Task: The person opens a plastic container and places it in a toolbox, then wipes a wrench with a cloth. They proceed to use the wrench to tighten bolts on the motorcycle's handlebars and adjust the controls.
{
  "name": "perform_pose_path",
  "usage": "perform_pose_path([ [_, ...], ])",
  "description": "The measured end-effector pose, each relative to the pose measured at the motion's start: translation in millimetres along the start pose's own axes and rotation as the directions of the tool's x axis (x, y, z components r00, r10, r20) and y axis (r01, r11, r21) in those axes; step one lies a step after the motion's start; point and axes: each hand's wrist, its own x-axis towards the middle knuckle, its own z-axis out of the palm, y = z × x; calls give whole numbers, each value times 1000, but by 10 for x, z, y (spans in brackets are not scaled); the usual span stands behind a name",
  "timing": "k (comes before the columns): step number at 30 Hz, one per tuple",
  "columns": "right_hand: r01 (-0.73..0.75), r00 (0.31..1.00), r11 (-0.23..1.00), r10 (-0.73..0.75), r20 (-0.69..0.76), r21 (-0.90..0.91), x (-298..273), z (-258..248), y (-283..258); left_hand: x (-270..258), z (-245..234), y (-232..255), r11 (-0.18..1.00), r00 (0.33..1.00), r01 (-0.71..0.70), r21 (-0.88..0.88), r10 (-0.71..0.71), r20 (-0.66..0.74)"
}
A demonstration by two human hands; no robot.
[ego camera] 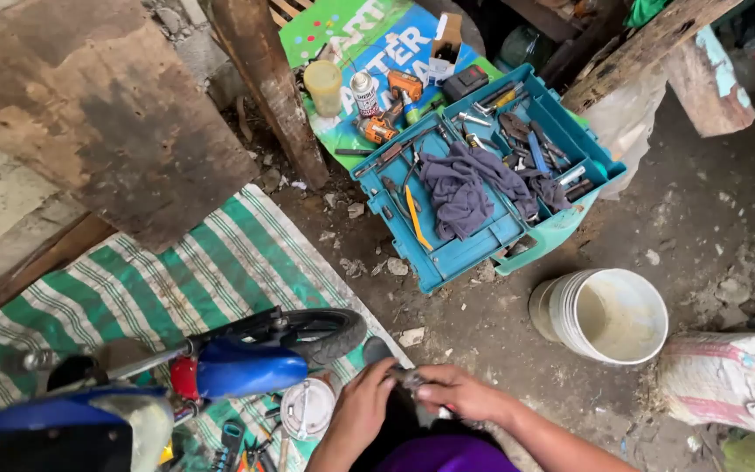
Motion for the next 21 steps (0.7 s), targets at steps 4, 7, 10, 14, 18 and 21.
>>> perform_pose_path([
  [4, 57, 994, 997, -53, -98, 45, -112, -371, -435, 816, -345, 455, 988, 973, -106, -111, 126, 194],
  [7, 68, 980, 992, -47, -193, 107, -87, -602, -577, 1373, -483, 625, 920, 880, -383, -86, 392, 270],
  [10, 36, 960, 990, 3, -279, 133, 3, -869, -713, 1837, -626, 793, 922, 847, -358, -150, 388, 365],
  [14, 84, 962, 988, -46, -269, 128, 180, -1203, -1034, 2232, -527, 708, 888, 879, 45, -458, 183, 440],
  [18, 132, 942, 989, -103, -319, 72, 472, -1668, -1147, 2774, -503, 664, 860, 871, 231, -455, 27, 491],
  [21, 102, 943, 980, -41, -330, 170, 701, -2144, -1087, 3236, -466, 592, 805, 880, 255, -536, 36, 473],
])
